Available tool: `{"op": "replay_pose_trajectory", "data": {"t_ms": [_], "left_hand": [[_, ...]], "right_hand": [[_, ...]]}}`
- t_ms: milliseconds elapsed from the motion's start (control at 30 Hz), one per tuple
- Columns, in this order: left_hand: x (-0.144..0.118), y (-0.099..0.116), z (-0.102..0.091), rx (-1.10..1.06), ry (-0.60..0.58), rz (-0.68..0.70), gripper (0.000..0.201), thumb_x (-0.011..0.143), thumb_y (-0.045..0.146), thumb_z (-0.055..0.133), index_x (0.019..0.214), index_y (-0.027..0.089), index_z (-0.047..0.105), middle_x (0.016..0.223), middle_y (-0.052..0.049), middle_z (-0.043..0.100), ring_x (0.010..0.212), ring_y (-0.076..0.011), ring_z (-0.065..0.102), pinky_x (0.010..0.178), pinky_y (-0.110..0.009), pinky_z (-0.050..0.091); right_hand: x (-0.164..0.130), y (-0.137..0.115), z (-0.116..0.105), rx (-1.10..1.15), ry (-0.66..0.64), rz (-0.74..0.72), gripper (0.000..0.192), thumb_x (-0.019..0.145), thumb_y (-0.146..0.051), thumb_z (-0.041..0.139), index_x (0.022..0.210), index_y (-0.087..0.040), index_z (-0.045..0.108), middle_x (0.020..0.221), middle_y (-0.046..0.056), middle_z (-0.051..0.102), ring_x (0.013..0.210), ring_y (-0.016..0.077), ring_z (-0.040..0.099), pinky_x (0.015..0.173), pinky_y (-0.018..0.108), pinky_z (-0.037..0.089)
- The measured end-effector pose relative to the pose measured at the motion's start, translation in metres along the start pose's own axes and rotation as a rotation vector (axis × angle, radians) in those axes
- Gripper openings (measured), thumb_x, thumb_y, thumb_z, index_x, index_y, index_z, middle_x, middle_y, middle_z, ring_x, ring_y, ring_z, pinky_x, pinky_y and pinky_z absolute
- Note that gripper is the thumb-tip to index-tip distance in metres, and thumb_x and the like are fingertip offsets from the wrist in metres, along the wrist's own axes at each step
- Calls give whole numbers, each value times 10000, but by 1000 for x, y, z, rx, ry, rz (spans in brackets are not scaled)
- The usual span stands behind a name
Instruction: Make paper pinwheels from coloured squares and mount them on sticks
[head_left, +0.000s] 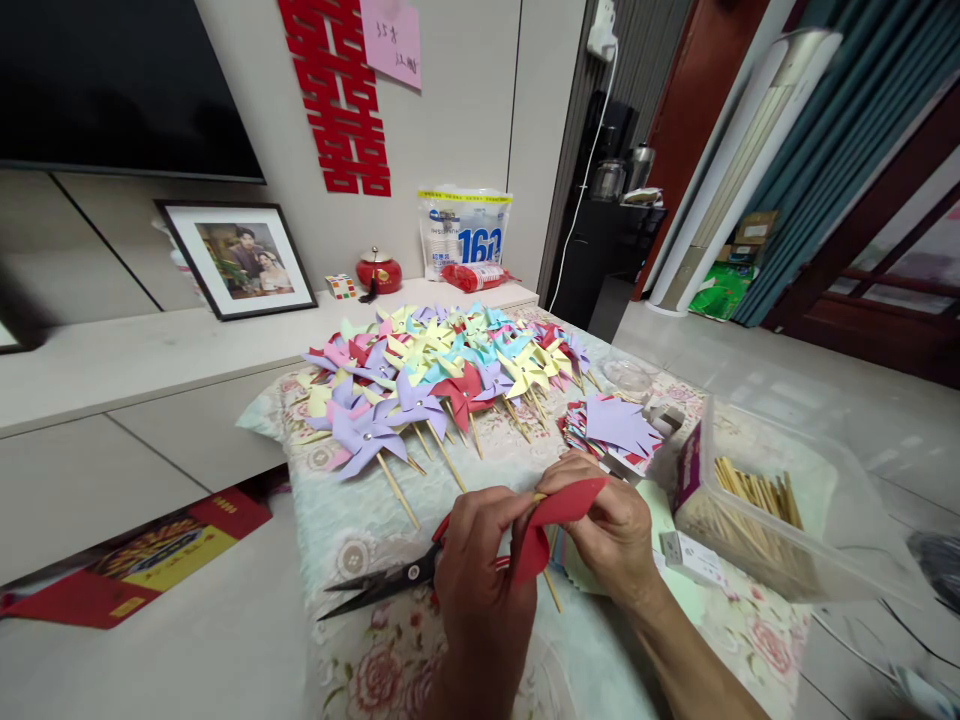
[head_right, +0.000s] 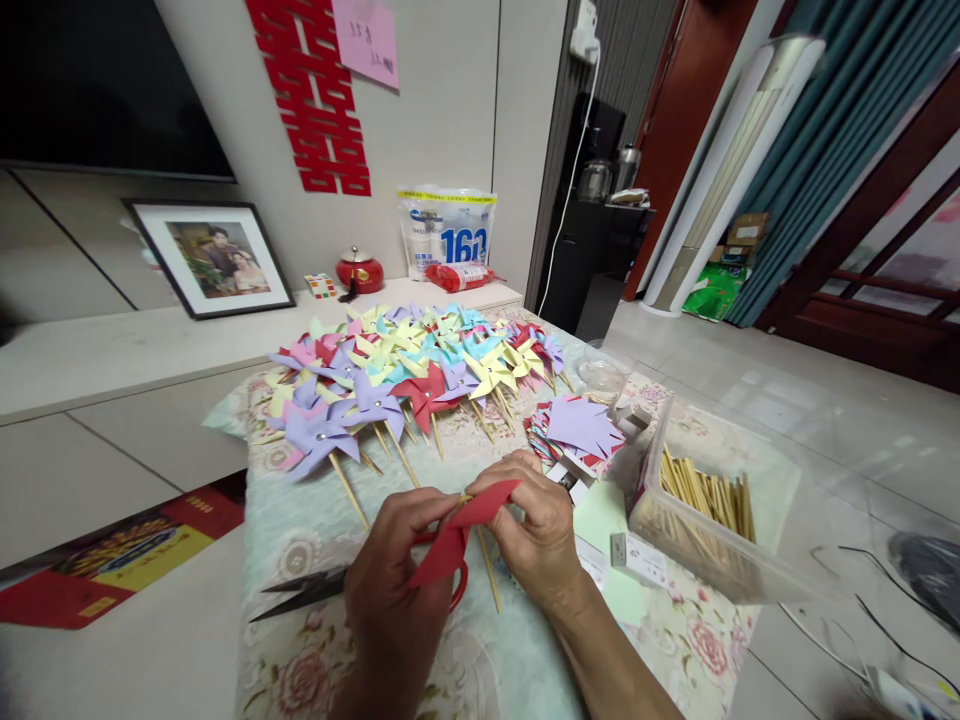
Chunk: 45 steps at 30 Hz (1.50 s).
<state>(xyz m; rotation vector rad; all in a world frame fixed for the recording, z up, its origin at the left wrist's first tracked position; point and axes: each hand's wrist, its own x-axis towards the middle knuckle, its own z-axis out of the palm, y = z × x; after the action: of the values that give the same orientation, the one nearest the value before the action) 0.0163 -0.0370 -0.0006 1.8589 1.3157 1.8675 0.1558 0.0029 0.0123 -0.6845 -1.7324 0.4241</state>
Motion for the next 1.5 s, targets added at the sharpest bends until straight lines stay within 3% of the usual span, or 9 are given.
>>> {"op": "replay_pose_trajectory", "data": {"t_ms": [400, 767, 1000, 1267, 1500], "left_hand": [[0, 6, 2, 17, 13, 55, 313, 813, 8, 520, 1011, 212, 652, 901, -25, 671, 834, -157, 648, 744, -267, 527], [1, 6, 5, -24, -19, 84, 335, 820, -9, 488, 1038, 204, 626, 915, -45, 643, 859, -175, 628, 745, -289, 517], [0, 8, 4, -30, -166, 154, 410, 772, 57, 564, 1168, 159, 539, 1017, -99, 592, 969, -240, 576, 839, -399, 506], [5, 0, 1, -57, -234, 129, 257, 814, 124, 681, 1048, 179, 589, 941, -50, 593, 880, -182, 575, 762, -315, 488], [5, -5, -1, -142, -294, 142, 213, 859, 54, 583, 1022, 189, 606, 919, -38, 601, 862, -156, 585, 756, -274, 477]], "right_hand": [[-1, 3, 0, 7, 10, -52, 163, 903, -119, 593, 965, -246, 673, 808, 31, 706, 765, 210, 665, 789, 419, 489], [3, -1, -9, -49, -69, -87, 216, 856, -44, 541, 948, -214, 637, 821, 45, 668, 799, 213, 635, 782, 425, 465], [7, -1, -20, -33, -128, -52, 197, 846, -52, 582, 954, -205, 644, 849, 49, 666, 811, 207, 628, 762, 388, 474], [11, -7, -29, -1, -230, 29, 139, 786, -73, 565, 832, -199, 599, 789, 42, 648, 755, 190, 612, 691, 334, 479], [11, -10, -34, 4, -279, 33, 138, 749, -71, 554, 778, -206, 558, 749, 19, 639, 696, 169, 592, 757, 365, 465]]}}
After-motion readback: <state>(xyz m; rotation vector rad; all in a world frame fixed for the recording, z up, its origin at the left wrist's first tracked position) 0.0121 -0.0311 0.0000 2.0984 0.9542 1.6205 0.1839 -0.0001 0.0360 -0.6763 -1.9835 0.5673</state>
